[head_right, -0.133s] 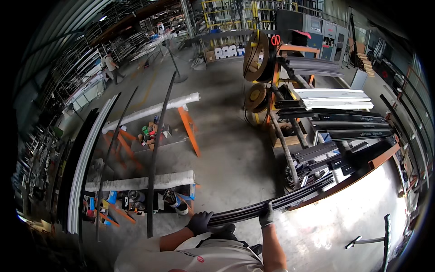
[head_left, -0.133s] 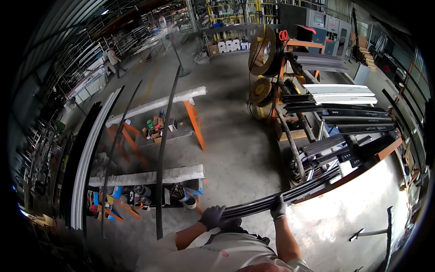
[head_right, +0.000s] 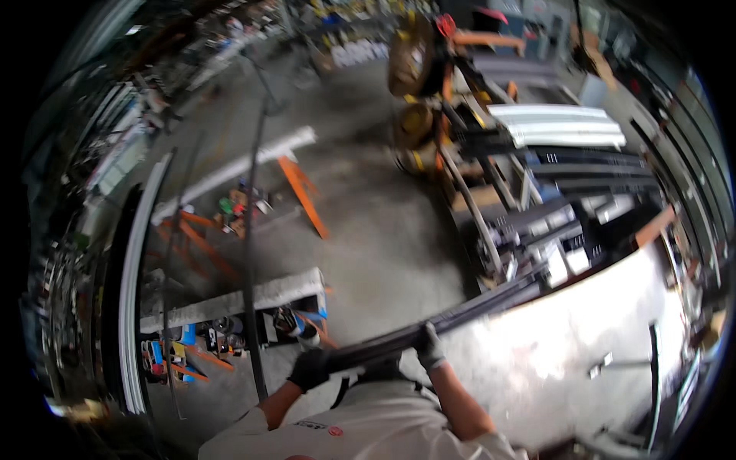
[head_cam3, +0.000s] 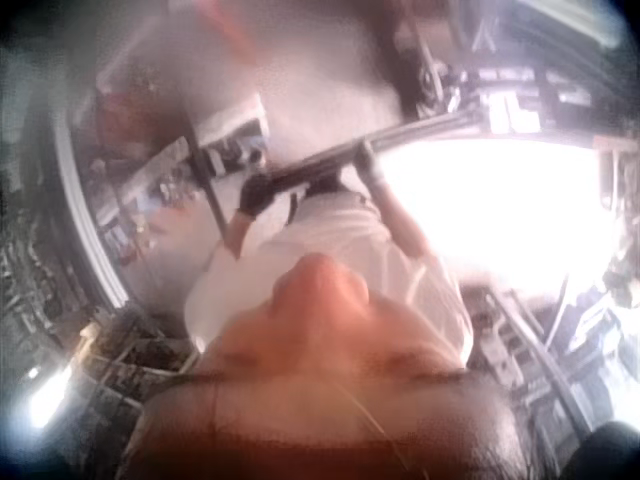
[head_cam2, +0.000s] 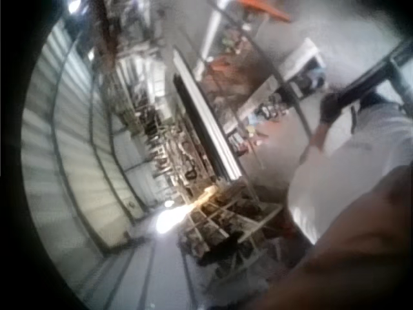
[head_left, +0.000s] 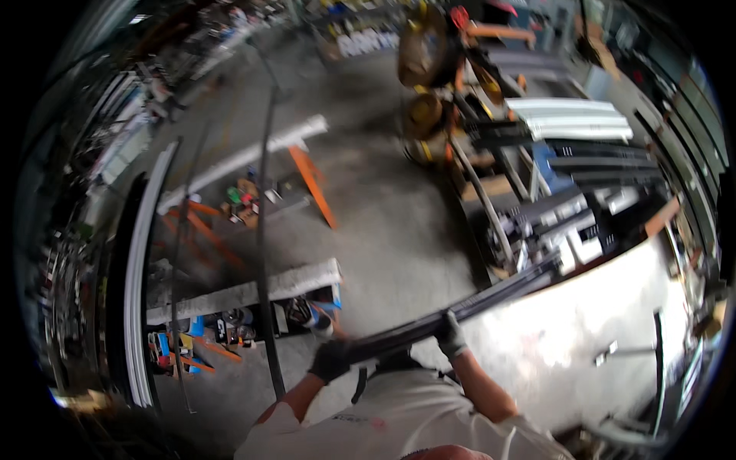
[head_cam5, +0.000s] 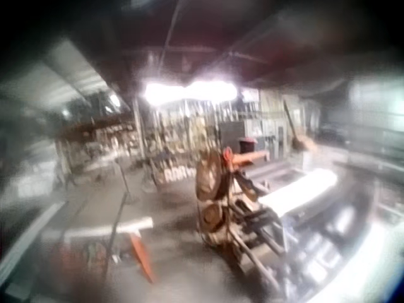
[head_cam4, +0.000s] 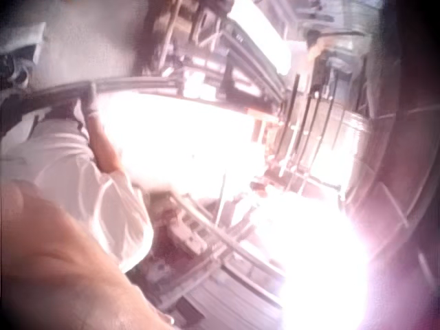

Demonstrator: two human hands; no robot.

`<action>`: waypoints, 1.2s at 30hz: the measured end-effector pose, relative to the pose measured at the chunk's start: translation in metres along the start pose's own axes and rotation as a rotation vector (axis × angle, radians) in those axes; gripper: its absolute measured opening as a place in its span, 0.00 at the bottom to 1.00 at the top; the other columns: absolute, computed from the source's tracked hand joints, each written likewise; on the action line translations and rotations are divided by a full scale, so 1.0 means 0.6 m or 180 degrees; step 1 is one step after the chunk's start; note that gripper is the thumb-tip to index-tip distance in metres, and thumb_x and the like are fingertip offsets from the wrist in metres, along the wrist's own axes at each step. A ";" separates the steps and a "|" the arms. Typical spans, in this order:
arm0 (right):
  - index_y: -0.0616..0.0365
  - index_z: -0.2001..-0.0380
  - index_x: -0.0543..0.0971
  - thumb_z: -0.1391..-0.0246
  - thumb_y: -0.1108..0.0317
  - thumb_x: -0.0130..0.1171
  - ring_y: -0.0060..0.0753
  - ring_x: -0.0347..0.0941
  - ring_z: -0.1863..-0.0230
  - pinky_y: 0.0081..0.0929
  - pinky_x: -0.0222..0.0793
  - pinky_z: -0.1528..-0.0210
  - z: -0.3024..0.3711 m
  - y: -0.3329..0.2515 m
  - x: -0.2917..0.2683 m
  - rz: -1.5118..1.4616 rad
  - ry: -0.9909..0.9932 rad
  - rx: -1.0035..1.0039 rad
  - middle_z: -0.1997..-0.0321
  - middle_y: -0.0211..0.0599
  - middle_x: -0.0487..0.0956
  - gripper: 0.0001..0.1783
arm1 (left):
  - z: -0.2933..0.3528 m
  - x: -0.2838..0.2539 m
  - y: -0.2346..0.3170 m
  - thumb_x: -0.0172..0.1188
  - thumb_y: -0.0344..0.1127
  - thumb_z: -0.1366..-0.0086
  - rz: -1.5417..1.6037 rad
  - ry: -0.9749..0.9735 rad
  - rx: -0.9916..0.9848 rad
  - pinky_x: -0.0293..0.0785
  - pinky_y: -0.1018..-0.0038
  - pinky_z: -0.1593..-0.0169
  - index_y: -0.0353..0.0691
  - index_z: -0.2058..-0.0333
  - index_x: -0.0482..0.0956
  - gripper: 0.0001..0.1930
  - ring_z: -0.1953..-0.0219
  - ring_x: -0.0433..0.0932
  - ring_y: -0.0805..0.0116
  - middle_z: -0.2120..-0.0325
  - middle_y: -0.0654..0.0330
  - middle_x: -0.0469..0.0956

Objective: The person assembles long metal profiles by inserting blue plastic spacers and securing them with a power drill. They retrieve materials from a workbench, align the components, and fasten them together before moving the assembled unit to a storage rack.

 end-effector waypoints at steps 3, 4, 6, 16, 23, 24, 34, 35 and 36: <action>0.53 0.44 0.81 0.35 0.52 0.64 0.38 0.76 0.39 0.40 0.70 0.32 0.072 0.108 0.110 -0.0039 0.0085 0.1112 0.43 0.33 0.83 0.22 | 0.091 -0.153 -0.051 0.68 0.35 0.54 -0.0110 -0.0321 -0.0567 0.76 0.50 0.59 0.40 0.47 0.79 0.30 0.63 0.80 0.45 0.69 0.50 0.81; 0.56 0.42 0.78 0.34 0.54 0.64 0.39 0.74 0.37 0.41 0.69 0.30 0.101 0.090 0.146 -0.0011 0.0170 0.1577 0.41 0.37 0.81 0.24 | 0.128 -0.123 -0.065 0.70 0.38 0.54 -0.0008 -0.0257 -0.0702 0.77 0.52 0.60 0.38 0.46 0.79 0.32 0.63 0.81 0.46 0.70 0.50 0.80; 0.59 0.39 0.76 0.30 0.55 0.58 0.41 0.74 0.36 0.41 0.68 0.30 0.159 0.109 0.135 0.0872 -0.0301 0.1251 0.37 0.41 0.79 0.24 | 0.208 -0.132 -0.040 0.73 0.43 0.54 0.0020 -0.0273 -0.0838 0.77 0.53 0.61 0.38 0.46 0.79 0.34 0.64 0.81 0.47 0.68 0.51 0.80; 0.59 0.52 0.83 0.33 0.62 0.64 0.36 0.84 0.54 0.36 0.82 0.50 0.076 0.170 0.208 0.1498 0.0523 0.2021 0.54 0.38 0.86 0.13 | 0.275 -0.229 0.091 0.77 0.53 0.49 0.1282 -0.0871 -0.2347 0.80 0.60 0.57 0.36 0.51 0.79 0.33 0.59 0.84 0.53 0.62 0.51 0.83; 0.58 0.60 0.84 0.37 0.53 0.66 0.40 0.85 0.65 0.40 0.85 0.58 -0.123 0.174 0.141 0.1422 0.0301 0.2651 0.64 0.41 0.87 0.17 | 0.180 -0.152 0.132 0.68 0.36 0.32 0.5089 -0.1884 -0.2958 0.80 0.72 0.53 0.33 0.47 0.79 0.18 0.57 0.81 0.74 0.59 0.62 0.84; 0.57 0.61 0.84 0.37 0.52 0.66 0.41 0.86 0.67 0.41 0.85 0.60 -0.139 0.185 0.125 0.1556 0.0308 0.2768 0.65 0.41 0.87 0.17 | 0.155 -0.145 0.155 0.68 0.37 0.32 0.5012 -0.1817 -0.2984 0.79 0.72 0.51 0.33 0.47 0.80 0.19 0.57 0.81 0.74 0.58 0.62 0.84; 0.56 0.62 0.84 0.40 0.57 0.67 0.42 0.84 0.63 0.41 0.84 0.58 -0.070 0.218 -0.070 0.1316 0.0878 0.3030 0.60 0.42 0.87 0.13 | 0.016 0.045 0.217 0.61 0.45 0.28 0.5524 -0.1671 -0.2828 0.79 0.75 0.53 0.37 0.47 0.82 0.19 0.60 0.81 0.74 0.58 0.62 0.84; 0.56 0.62 0.84 0.39 0.58 0.67 0.42 0.84 0.63 0.42 0.83 0.58 -0.056 0.231 -0.097 0.1316 0.1080 0.3292 0.59 0.42 0.86 0.13 | 0.020 0.069 0.218 0.60 0.44 0.27 0.5779 -0.1756 -0.3072 0.79 0.75 0.54 0.38 0.47 0.82 0.18 0.60 0.82 0.74 0.58 0.62 0.84; 0.56 0.61 0.84 0.39 0.58 0.67 0.42 0.84 0.62 0.42 0.83 0.57 -0.051 0.244 -0.121 0.1298 0.1279 0.3536 0.59 0.42 0.86 0.12 | 0.019 0.079 0.217 0.59 0.44 0.27 0.6013 -0.1854 -0.3306 0.80 0.75 0.54 0.38 0.46 0.82 0.18 0.61 0.82 0.73 0.58 0.62 0.84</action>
Point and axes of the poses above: each hand's wrist, its own z-axis away from the middle knuckle, its own x-axis out of the palm, y = z × x, the point moved 1 cm from there along -z, towards the middle knuckle
